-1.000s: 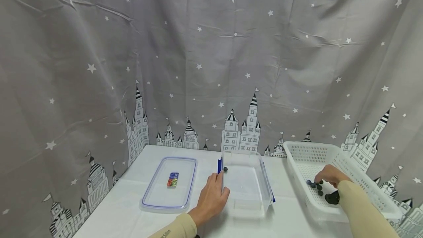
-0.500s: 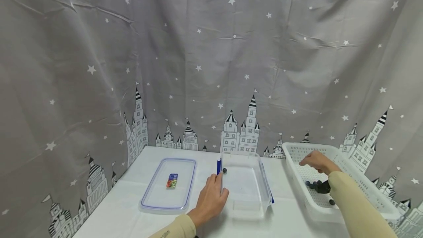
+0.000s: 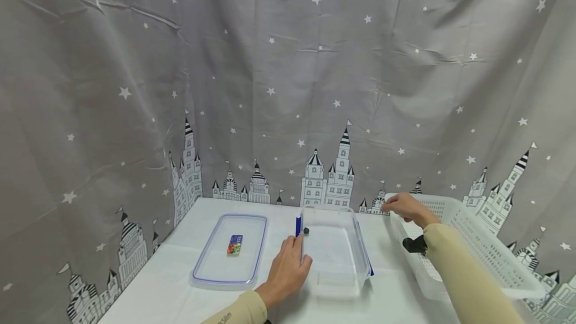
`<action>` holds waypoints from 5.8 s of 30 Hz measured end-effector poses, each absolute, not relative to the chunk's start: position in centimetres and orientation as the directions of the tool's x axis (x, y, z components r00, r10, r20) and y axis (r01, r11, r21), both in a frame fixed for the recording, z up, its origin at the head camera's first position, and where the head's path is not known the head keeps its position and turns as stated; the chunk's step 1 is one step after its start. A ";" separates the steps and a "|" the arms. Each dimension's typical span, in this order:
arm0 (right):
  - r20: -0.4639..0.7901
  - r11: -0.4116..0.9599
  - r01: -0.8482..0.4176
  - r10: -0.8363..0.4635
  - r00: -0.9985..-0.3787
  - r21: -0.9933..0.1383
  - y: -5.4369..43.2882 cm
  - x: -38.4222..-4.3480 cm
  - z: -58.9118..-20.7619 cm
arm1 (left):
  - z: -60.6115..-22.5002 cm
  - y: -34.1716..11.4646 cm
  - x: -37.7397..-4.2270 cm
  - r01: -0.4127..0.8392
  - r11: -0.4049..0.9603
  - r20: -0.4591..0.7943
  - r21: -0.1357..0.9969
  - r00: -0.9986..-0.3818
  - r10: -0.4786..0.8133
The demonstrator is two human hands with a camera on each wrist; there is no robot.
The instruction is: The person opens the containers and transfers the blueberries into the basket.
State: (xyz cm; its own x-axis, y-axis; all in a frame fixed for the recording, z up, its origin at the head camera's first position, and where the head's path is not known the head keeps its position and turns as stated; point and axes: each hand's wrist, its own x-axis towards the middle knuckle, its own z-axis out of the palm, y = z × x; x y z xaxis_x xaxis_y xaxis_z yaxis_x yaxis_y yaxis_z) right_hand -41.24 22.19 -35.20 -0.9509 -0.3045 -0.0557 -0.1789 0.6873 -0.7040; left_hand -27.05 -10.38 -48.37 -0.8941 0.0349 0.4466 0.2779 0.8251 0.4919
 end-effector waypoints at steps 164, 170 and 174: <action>-0.143 0.533 -0.039 -0.296 -0.944 -0.845 6.3 -43.0 -41.2 | -48.5 -10.6 -27.3 0.264 0.837 0.440 0.479 -0.897 0.032; -0.111 0.572 -0.091 -0.307 -0.945 -0.815 8.9 -42.5 -39.6 | -48.6 -10.4 -27.5 0.282 0.833 0.464 0.475 -0.885 0.035; -0.102 0.582 -0.111 -0.321 -0.942 -0.806 10.8 -42.4 -38.6 | -48.6 -10.4 -27.5 0.283 0.830 0.461 0.481 -0.887 0.036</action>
